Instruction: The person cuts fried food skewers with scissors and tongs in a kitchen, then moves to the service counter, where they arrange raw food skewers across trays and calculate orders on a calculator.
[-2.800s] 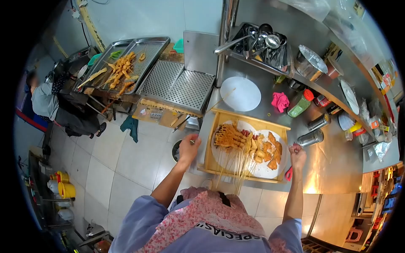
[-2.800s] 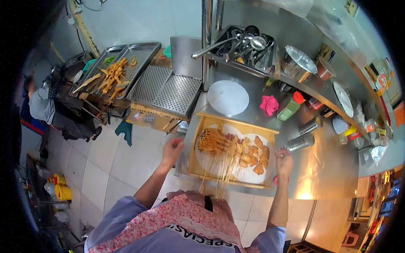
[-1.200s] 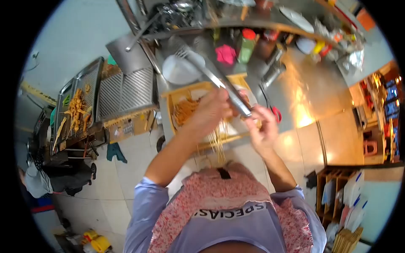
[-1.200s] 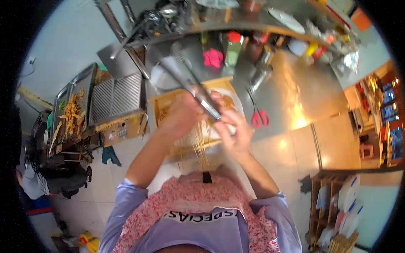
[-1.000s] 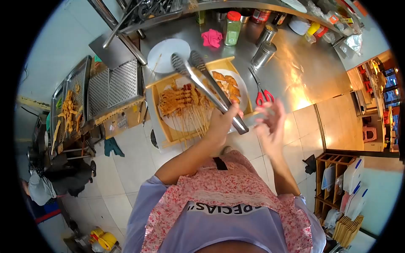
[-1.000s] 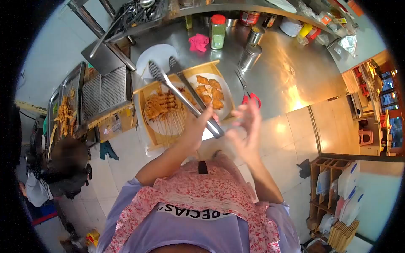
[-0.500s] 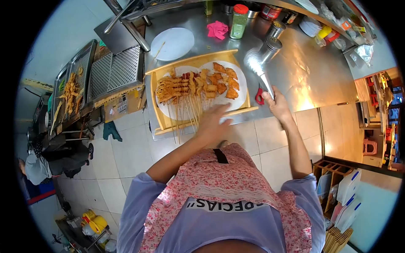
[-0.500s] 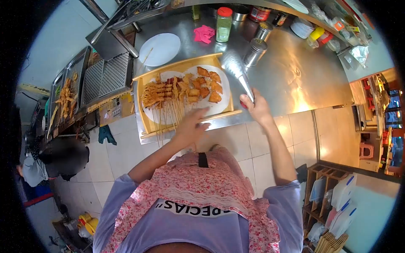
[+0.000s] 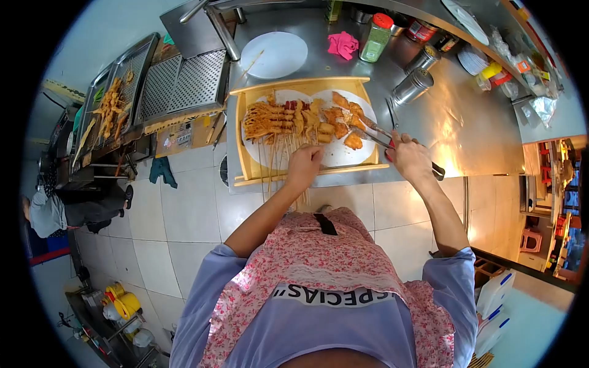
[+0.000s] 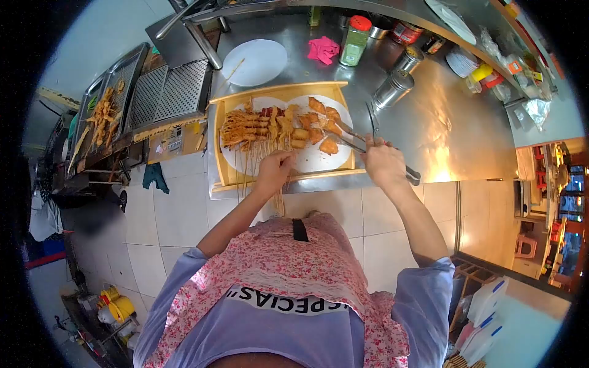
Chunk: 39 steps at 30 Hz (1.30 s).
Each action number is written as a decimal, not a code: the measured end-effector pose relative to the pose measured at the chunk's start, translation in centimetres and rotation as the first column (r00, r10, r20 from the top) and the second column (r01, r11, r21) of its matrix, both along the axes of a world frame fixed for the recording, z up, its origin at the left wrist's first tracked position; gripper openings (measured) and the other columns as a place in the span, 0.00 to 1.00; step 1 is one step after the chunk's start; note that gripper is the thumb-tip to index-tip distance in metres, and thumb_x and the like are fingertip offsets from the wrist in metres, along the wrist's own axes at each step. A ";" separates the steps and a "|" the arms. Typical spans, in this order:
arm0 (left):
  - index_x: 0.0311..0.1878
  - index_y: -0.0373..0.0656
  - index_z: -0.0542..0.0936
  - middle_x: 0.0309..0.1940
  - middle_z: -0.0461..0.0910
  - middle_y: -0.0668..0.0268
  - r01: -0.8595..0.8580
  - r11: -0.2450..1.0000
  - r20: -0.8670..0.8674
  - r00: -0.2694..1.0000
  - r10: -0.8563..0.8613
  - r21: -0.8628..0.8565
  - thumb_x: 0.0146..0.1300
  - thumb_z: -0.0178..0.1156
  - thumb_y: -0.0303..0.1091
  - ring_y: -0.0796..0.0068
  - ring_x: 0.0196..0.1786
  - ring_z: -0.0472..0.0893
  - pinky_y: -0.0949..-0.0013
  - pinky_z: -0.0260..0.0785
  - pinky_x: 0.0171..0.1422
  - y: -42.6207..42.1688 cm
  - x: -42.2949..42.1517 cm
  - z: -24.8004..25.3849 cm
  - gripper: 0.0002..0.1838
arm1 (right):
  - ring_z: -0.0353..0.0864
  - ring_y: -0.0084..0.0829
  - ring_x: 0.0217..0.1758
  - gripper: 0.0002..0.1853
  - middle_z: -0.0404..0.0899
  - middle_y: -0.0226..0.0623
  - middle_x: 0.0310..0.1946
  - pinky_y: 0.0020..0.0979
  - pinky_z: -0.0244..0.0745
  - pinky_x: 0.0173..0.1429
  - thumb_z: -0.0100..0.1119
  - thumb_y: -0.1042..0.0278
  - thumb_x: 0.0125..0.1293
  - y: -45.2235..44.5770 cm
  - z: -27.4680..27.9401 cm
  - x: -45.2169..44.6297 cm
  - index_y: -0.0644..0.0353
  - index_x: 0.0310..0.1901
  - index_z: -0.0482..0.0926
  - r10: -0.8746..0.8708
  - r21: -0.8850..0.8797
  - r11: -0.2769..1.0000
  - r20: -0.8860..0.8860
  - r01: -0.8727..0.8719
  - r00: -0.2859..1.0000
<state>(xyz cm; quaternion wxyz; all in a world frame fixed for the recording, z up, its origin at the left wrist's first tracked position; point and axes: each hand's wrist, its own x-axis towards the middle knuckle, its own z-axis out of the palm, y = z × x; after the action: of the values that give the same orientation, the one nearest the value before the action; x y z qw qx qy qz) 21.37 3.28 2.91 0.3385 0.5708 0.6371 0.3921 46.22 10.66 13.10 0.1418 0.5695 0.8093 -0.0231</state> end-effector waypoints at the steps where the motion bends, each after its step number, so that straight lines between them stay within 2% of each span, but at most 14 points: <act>1: 0.45 0.35 0.80 0.36 0.79 0.54 -0.041 0.999 0.042 0.998 0.040 0.021 0.61 0.56 0.30 0.60 0.36 0.79 0.66 0.70 0.43 -0.2 0.1 0.5 0.12 | 0.78 0.42 0.49 0.25 0.76 0.40 0.47 0.39 0.74 0.50 0.52 0.58 0.64 0.2 0.2 0.0 0.57 0.61 0.67 -0.002 -0.016 1.000 -0.011 0.002 1.000; 5: 0.44 0.35 0.80 0.35 0.78 0.55 -0.121 0.989 0.179 0.978 0.105 0.083 0.63 0.54 0.27 0.68 0.31 0.77 0.71 0.68 0.38 -1.9 -0.2 3.0 0.10 | 0.79 0.43 0.47 0.21 0.77 0.40 0.45 0.41 0.73 0.50 0.53 0.60 0.63 0.9 1.4 -0.2 0.52 0.58 0.70 -0.043 -0.098 0.994 -0.050 0.037 0.998; 8: 0.45 0.34 0.80 0.36 0.78 0.56 -0.225 0.947 0.220 0.960 0.175 0.230 0.64 0.53 0.27 0.72 0.30 0.75 0.72 0.67 0.37 -2.9 -0.2 2.3 0.11 | 0.78 0.44 0.47 0.20 0.77 0.40 0.45 0.42 0.72 0.51 0.54 0.61 0.62 0.9 1.6 0.0 0.51 0.56 0.72 -0.074 -0.128 0.990 -0.092 0.062 0.993; 11: 0.45 0.33 0.79 0.38 0.77 0.55 -0.208 0.978 0.174 0.962 0.209 -0.026 0.64 0.53 0.28 0.68 0.32 0.77 0.70 0.68 0.38 -3.4 -0.9 0.6 0.11 | 0.78 0.44 0.48 0.19 0.77 0.40 0.46 0.42 0.72 0.52 0.55 0.61 0.61 1.0 1.3 0.2 0.52 0.54 0.73 -0.078 -0.109 0.992 -0.163 0.060 0.983; 14: 0.45 0.34 0.80 0.38 0.78 0.54 -0.158 0.987 0.063 0.985 0.158 -0.007 0.64 0.54 0.29 0.64 0.33 0.78 0.68 0.69 0.39 -3.5 -1.6 -0.3 0.11 | 0.77 0.44 0.48 0.19 0.77 0.40 0.47 0.41 0.71 0.53 0.55 0.60 0.61 1.3 1.7 0.5 0.52 0.53 0.75 -0.103 -0.139 0.987 -0.189 0.077 0.976; 17: 0.47 0.37 0.80 0.39 0.79 0.57 -0.134 0.991 0.008 0.991 0.133 0.029 0.60 0.57 0.27 0.68 0.32 0.77 0.70 0.69 0.36 -3.3 -2.3 -1.7 0.12 | 0.77 0.43 0.48 0.19 0.78 0.40 0.47 0.41 0.71 0.53 0.55 0.59 0.61 1.4 1.7 0.8 0.51 0.54 0.74 -0.126 -0.148 0.984 -0.207 0.096 0.970; 20: 0.48 0.37 0.79 0.42 0.77 0.57 -0.099 0.995 -0.042 0.994 0.099 0.008 0.59 0.58 0.28 0.67 0.33 0.77 0.69 0.70 0.37 -3.6 -2.4 -0.4 0.13 | 0.78 0.43 0.48 0.20 0.78 0.40 0.46 0.41 0.72 0.52 0.55 0.58 0.62 1.3 1.8 0.7 0.51 0.55 0.73 -0.123 -0.142 0.985 -0.160 0.100 0.979; 24: 0.47 0.36 0.78 0.46 0.75 0.55 -0.075 0.997 -0.058 0.996 0.073 -0.027 0.57 0.57 0.27 0.61 0.35 0.77 0.64 0.70 0.42 -3.5 -2.3 -0.5 0.15 | 0.79 0.44 0.42 0.22 0.78 0.39 0.40 0.41 0.73 0.46 0.57 0.54 0.60 1.2 -0.1 0.5 0.49 0.55 0.73 -0.044 -0.097 0.995 -0.097 0.035 0.994; 27: 0.47 0.35 0.78 0.45 0.75 0.56 -0.071 0.997 -0.056 0.996 0.069 -0.034 0.56 0.57 0.28 0.60 0.34 0.77 0.63 0.70 0.42 -3.4 -2.2 -0.7 0.15 | 0.79 0.44 0.43 0.22 0.78 0.41 0.41 0.42 0.73 0.46 0.56 0.55 0.60 0.5 1.1 0.1 0.53 0.55 0.73 -0.021 -0.128 0.992 -0.189 -0.004 0.982; 30: 0.48 0.35 0.78 0.45 0.75 0.55 -0.056 0.997 -0.051 0.997 0.053 -0.058 0.57 0.57 0.28 0.60 0.35 0.77 0.63 0.70 0.43 -3.4 -2.2 -0.1 0.15 | 0.78 0.44 0.48 0.21 0.77 0.44 0.47 0.41 0.73 0.51 0.54 0.57 0.62 0.5 3.0 -1.1 0.57 0.55 0.71 -0.095 -0.085 0.993 -0.169 0.082 0.981; 34: 0.48 0.34 0.77 0.45 0.75 0.55 -0.029 0.997 -0.063 0.998 0.024 -0.078 0.57 0.56 0.28 0.59 0.36 0.77 0.62 0.69 0.43 -3.1 -2.0 -0.1 0.15 | 0.79 0.43 0.48 0.20 0.76 0.43 0.49 0.40 0.74 0.50 0.53 0.59 0.63 2.7 0.1 -2.5 0.58 0.54 0.71 -0.093 0.029 0.995 -0.080 0.096 0.992; 39: 0.49 0.35 0.77 0.46 0.74 0.55 -0.023 0.998 -0.101 0.995 0.017 -0.060 0.58 0.57 0.28 0.61 0.35 0.77 0.63 0.70 0.42 -3.1 -2.0 -0.4 0.16 | 0.79 0.42 0.47 0.17 0.78 0.41 0.46 0.40 0.74 0.50 0.52 0.61 0.63 3.5 0.1 -3.6 0.56 0.52 0.73 -0.084 -0.028 0.996 -0.042 0.083 0.996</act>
<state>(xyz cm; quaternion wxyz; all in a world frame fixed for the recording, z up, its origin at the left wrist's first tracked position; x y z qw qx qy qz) 19.37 0.19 2.47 0.3195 0.5726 0.6708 0.3465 42.60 14.15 13.18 0.1308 0.6004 0.7872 -0.0518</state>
